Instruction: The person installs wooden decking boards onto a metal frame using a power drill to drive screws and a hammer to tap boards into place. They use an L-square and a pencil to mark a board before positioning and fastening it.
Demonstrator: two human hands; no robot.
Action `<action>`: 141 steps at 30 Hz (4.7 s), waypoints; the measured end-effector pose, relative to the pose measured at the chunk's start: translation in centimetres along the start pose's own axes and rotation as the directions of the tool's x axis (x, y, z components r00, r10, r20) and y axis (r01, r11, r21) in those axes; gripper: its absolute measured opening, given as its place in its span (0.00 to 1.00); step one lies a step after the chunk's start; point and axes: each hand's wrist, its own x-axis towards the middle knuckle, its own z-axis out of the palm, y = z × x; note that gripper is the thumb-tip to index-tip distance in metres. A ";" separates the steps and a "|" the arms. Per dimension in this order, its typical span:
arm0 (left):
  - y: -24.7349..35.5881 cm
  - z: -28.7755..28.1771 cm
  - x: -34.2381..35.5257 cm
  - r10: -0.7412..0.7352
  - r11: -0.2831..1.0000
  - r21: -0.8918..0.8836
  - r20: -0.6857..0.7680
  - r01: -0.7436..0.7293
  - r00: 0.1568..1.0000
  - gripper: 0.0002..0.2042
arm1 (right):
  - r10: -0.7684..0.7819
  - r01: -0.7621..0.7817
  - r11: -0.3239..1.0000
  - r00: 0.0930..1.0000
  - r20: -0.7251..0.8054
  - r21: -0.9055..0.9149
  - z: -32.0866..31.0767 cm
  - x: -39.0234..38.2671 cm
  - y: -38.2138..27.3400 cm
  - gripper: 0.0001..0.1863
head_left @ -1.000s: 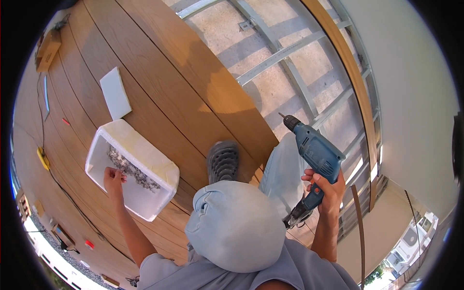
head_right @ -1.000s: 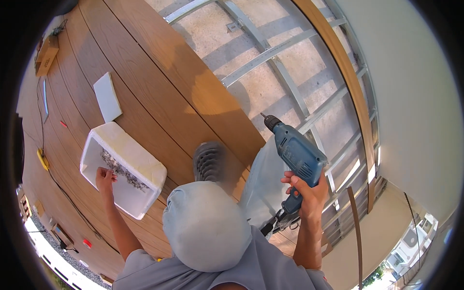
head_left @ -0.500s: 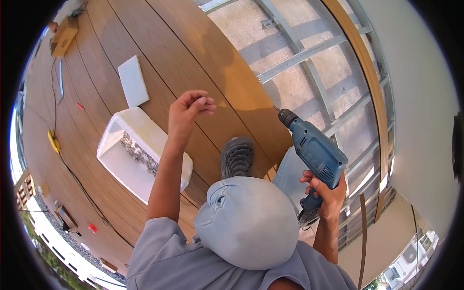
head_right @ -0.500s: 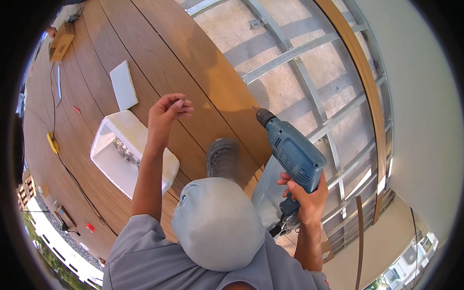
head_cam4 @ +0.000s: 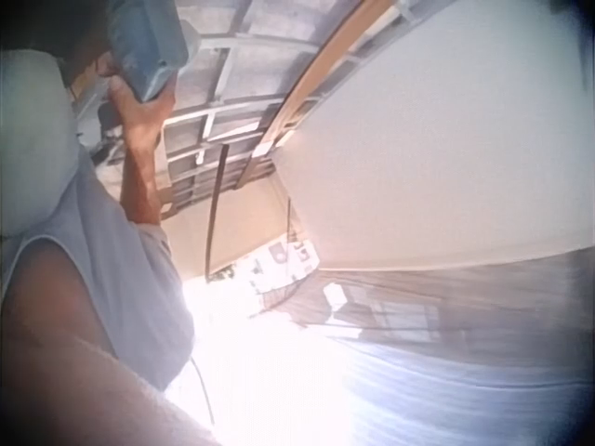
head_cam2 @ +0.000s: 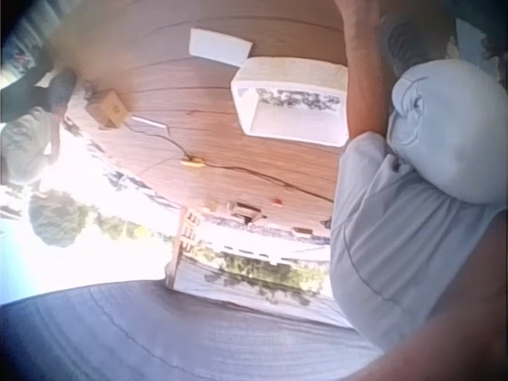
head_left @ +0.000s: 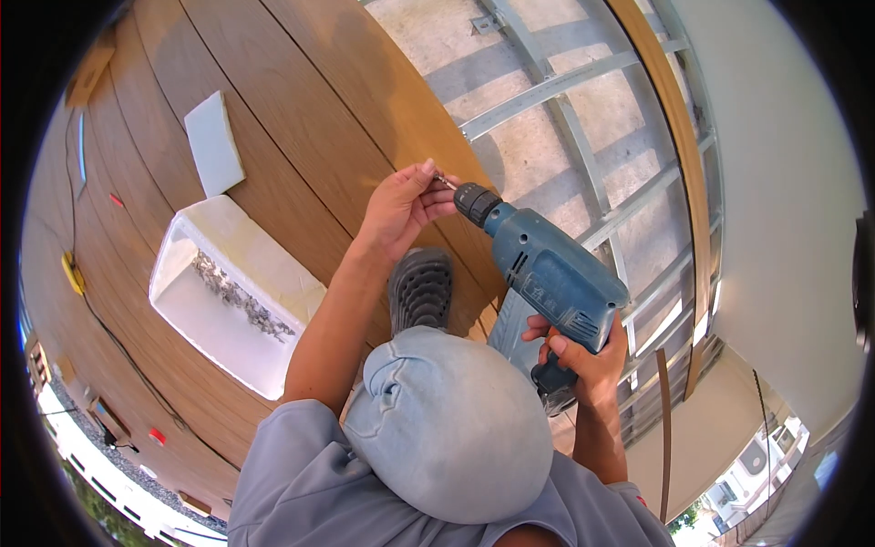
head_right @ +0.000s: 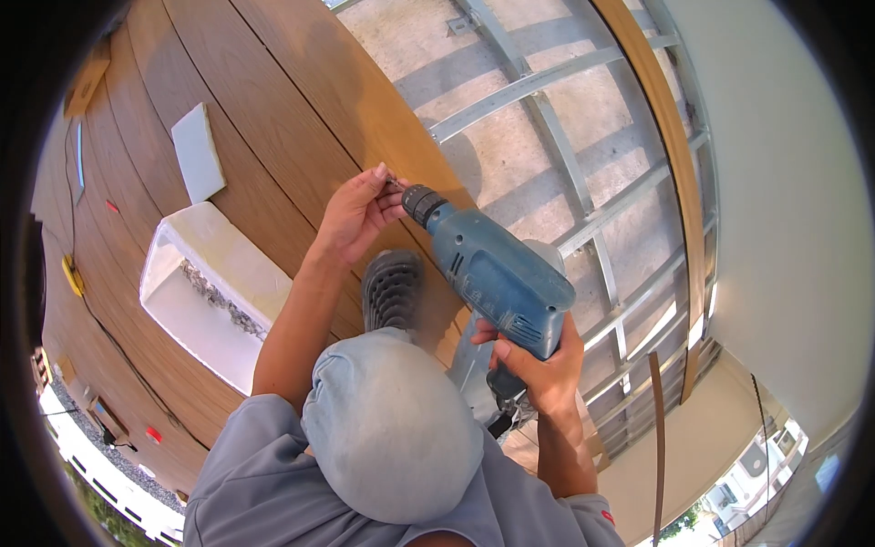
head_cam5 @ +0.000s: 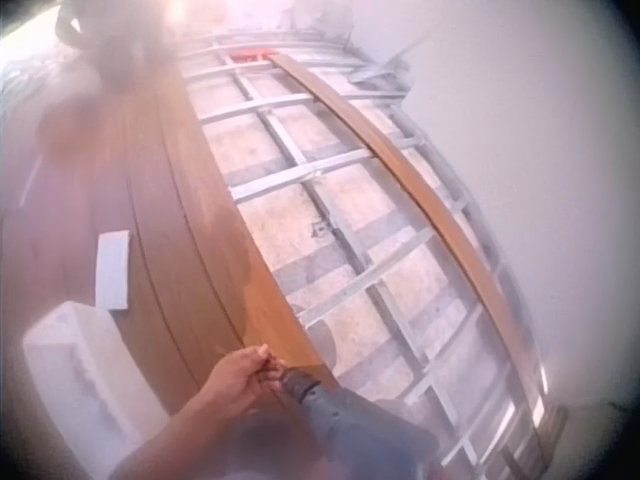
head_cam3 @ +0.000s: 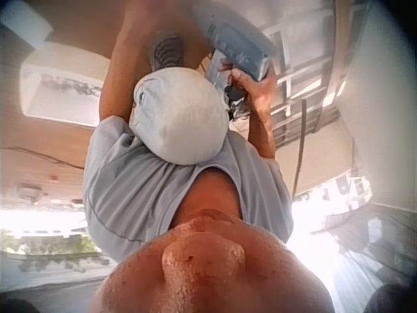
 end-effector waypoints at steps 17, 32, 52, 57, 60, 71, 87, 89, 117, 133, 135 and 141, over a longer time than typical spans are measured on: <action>-1.9 -2.7 3.2 -0.209 0.974 0.070 -0.107 0.217 0.972 0.13 | -0.046 0.084 0.839 0.995 0.083 -0.538 -0.7 3.3 -0.7 0.43; -7.4 -2.2 11.3 -0.135 0.960 -0.262 -0.140 0.095 0.981 0.11 | 0.051 -0.046 0.810 0.999 -0.008 -0.585 -0.8 14.5 -1.3 0.35; -7.0 -2.3 12.3 -0.135 0.990 -0.083 -0.255 0.117 0.958 0.13 | 0.121 -0.095 0.687 0.993 -0.016 -0.721 1.1 18.1 -2.6 0.41; -1.1 6.4 9.1 0.728 0.119 0.802 0.330 -0.585 0.601 0.20 | 0.143 -0.112 0.560 0.989 -0.038 -0.821 2.6 19.1 -5.3 0.39; 0.3 9.1 10.6 0.520 0.098 0.667 0.598 -0.738 0.610 0.19 | 0.115 -0.017 0.584 0.991 0.062 -0.812 2.3 19.5 -4.7 0.40; -0.3 8.2 12.9 0.609 0.204 0.611 0.533 -0.765 0.587 0.13 | 0.245 -0.180 0.516 0.968 -0.057 -0.837 4.5 20.0 -6.5 0.39; 1.1 7.9 13.4 0.629 0.289 0.611 0.459 -0.737 0.627 0.16 | 0.264 -0.053 0.404 0.963 0.061 -0.913 4.4 21.7 -7.7 0.40; 1.1 8.0 13.6 0.631 0.286 0.619 0.453 -0.732 0.630 0.16 | 0.274 -0.059 0.396 0.960 0.057 -0.916 4.2 21.8 -7.8 0.40; 0.6 7.4 14.0 0.658 0.210 0.631 0.475 -0.747 0.585 0.18 | 0.190 0.033 0.374 0.975 0.111 -0.927 5.0 22.8 -7.8 0.37; -0.4 7.8 12.3 0.695 0.182 0.615 0.471 -0.767 0.543 0.17 | 0.025 0.166 0.231 0.984 0.177 -0.959 5.2 21.2 -8.3 0.37; -0.5 8.3 12.0 0.701 0.130 0.615 0.498 -0.778 0.510 0.17 | -0.010 0.180 0.223 0.983 0.182 -0.958 4.4 20.5 -7.6 0.39; -2.5 1.7 9.6 0.613 -0.014 0.724 0.551 -0.690 0.566 0.29 | -0.046 0.143 0.346 0.990 0.136 -0.927 3.5 19.3 -5.0 0.41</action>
